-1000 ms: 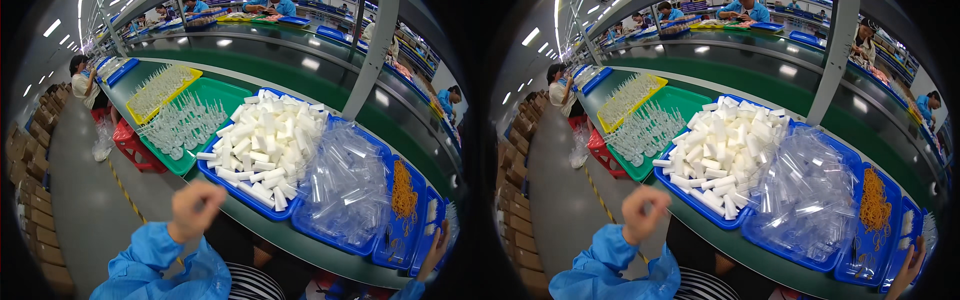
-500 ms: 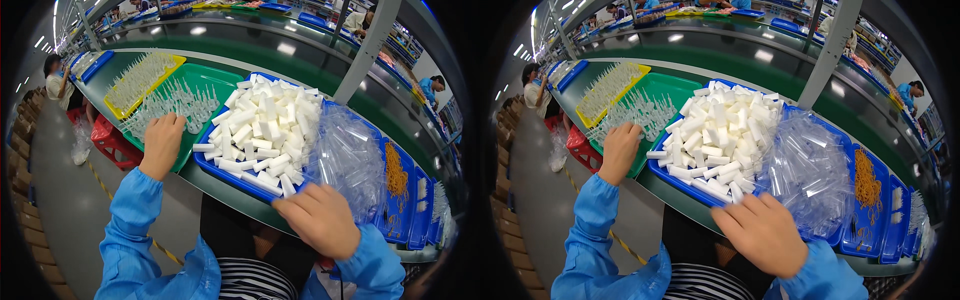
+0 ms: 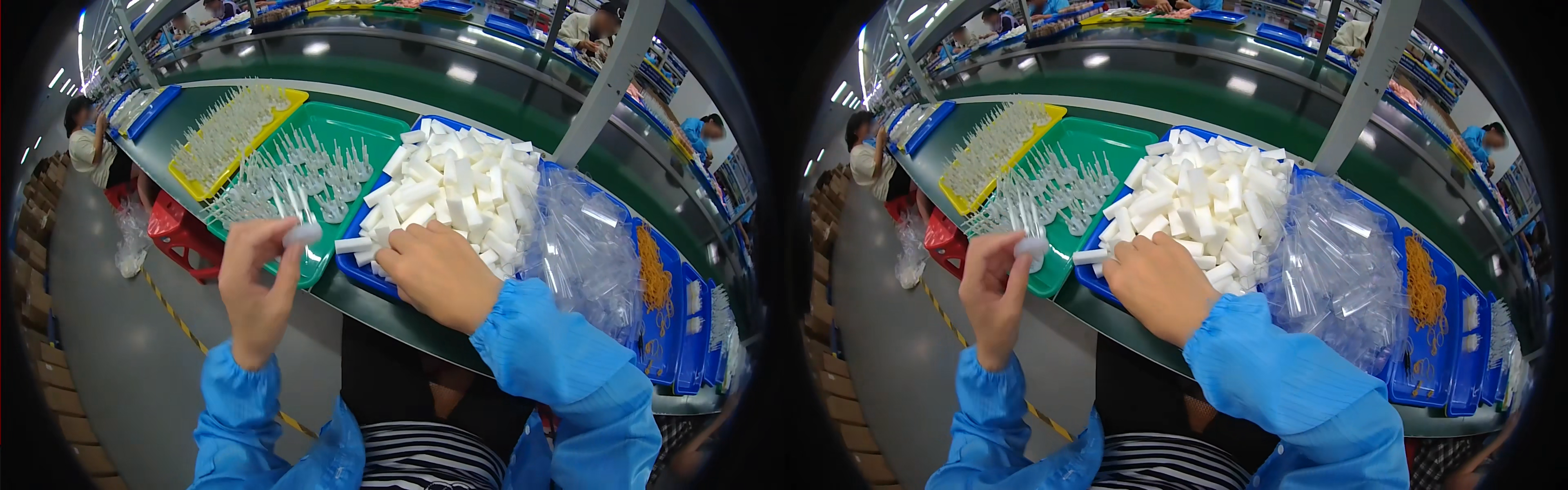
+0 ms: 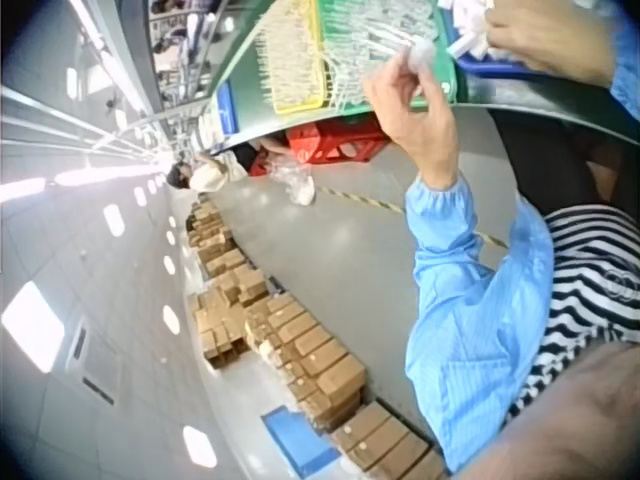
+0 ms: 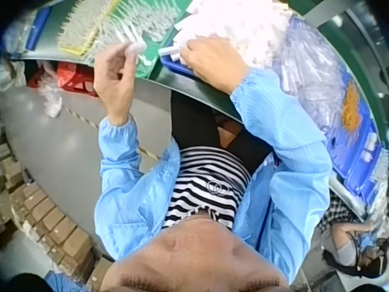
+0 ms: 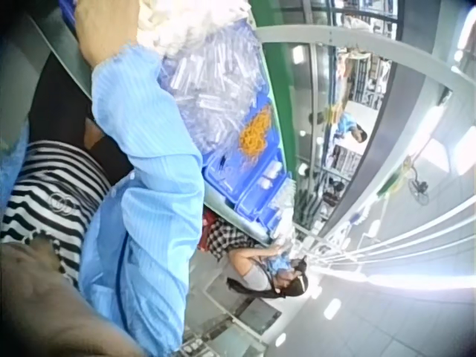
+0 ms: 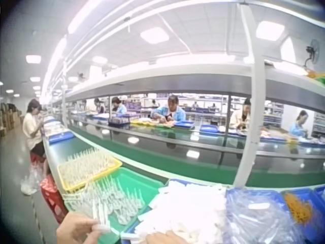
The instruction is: The person assembles small white cylindrical components by inserting them into clear plastic tubes. They then secure the assembled units with rubber bands and place them into a blue tray. The process is repeated continuously with materials organized in trays on the table.
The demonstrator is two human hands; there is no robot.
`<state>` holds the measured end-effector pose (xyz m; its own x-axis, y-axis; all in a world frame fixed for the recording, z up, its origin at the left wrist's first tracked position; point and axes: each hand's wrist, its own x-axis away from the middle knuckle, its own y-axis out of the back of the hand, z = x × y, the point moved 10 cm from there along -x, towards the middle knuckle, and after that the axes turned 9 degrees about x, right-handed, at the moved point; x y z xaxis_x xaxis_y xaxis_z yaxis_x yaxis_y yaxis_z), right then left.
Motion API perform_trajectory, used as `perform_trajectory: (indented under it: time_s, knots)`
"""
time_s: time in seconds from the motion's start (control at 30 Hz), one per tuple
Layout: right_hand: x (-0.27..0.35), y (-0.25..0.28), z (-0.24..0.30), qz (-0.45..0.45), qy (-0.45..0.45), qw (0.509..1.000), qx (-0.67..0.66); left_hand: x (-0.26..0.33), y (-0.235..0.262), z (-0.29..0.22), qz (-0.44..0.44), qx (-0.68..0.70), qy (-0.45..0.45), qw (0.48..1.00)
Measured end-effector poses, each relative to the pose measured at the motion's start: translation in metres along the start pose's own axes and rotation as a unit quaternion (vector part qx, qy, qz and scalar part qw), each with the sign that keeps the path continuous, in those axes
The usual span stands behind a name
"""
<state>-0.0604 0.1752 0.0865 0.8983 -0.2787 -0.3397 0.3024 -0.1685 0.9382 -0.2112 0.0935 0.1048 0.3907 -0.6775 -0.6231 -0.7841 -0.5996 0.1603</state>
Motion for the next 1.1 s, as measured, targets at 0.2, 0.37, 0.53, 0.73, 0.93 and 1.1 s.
perform_trajectory:
  time_s: [0.2,0.37,0.53,0.73,0.93,1.1]
  knots:
    - [0.038,0.042,-0.018,0.028,-0.140,0.959,-0.243,0.079,-0.053,0.023,-0.017,0.367,0.277,0.888]
    - [0.098,0.047,-0.012,0.113,-0.299,0.832,-0.454,0.094,-0.069,-0.035,0.117,0.109,0.031,0.987]
    - [0.142,0.044,-0.042,-0.106,-0.446,0.690,-0.561,0.112,-0.095,-0.059,0.241,0.142,-0.017,0.960]
    - [0.146,0.032,-0.025,-0.026,-0.379,0.748,-0.544,0.113,-0.103,-0.060,0.262,0.129,0.025,0.956]
    - [0.136,0.042,0.006,0.004,-0.311,0.797,-0.518,0.118,-0.090,-0.053,0.166,0.170,-0.004,0.971]
    - [0.127,0.019,0.004,0.030,-0.304,0.787,-0.535,0.122,-0.082,-0.050,0.149,0.147,-0.045,0.977]
